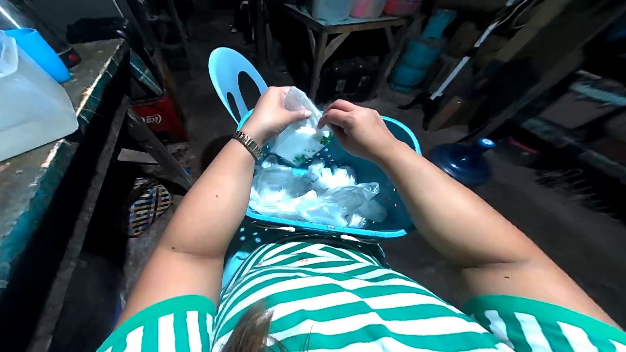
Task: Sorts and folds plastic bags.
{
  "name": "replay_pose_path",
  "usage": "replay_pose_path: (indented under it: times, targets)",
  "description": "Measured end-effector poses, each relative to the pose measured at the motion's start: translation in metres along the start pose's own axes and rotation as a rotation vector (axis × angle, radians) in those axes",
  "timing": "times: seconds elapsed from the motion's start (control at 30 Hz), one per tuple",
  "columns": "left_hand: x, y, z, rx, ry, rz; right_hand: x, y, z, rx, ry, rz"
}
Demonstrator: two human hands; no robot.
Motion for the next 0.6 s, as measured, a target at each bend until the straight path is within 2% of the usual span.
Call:
replay_pose_path:
  times: [0.07, 0.2, 0.33, 0.47, 0.53, 0.6]
  targets:
    - [-0.005, 0.004, -0.002, -0.052, 0.037, 0.051, 0.003, -0.001, 0.001, 0.014, -0.020, 0.001]
    - [-0.011, 0.005, -0.001, -0.145, -0.080, 0.050, 0.007, 0.002, 0.005, 0.103, -0.132, 0.136]
    - [-0.012, -0.002, 0.009, -0.120, -0.176, 0.060, 0.006, 0.003, 0.006, 0.010, -0.195, 0.208]
    - [0.003, -0.001, 0.014, -0.106, -0.128, -0.069, 0.003, -0.001, 0.009, -0.047, -0.107, 0.200]
    - [0.012, -0.002, 0.013, -0.121, -0.030, -0.160, 0.004, -0.001, 0.013, 0.029, 0.004, 0.251]
    - [0.017, -0.002, 0.014, -0.129, 0.026, -0.147, 0.004, 0.001, 0.017, 0.078, 0.110, 0.299]
Point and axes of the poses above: each hand's wrist, its own y-axis towards the middle knuckle, its own z-axis out of the palm, x = y × z, the point moved 7 cm from there along y, towards the middle knuckle, and after that the axes turned 6 degrees about z, right-handed, at the moved point
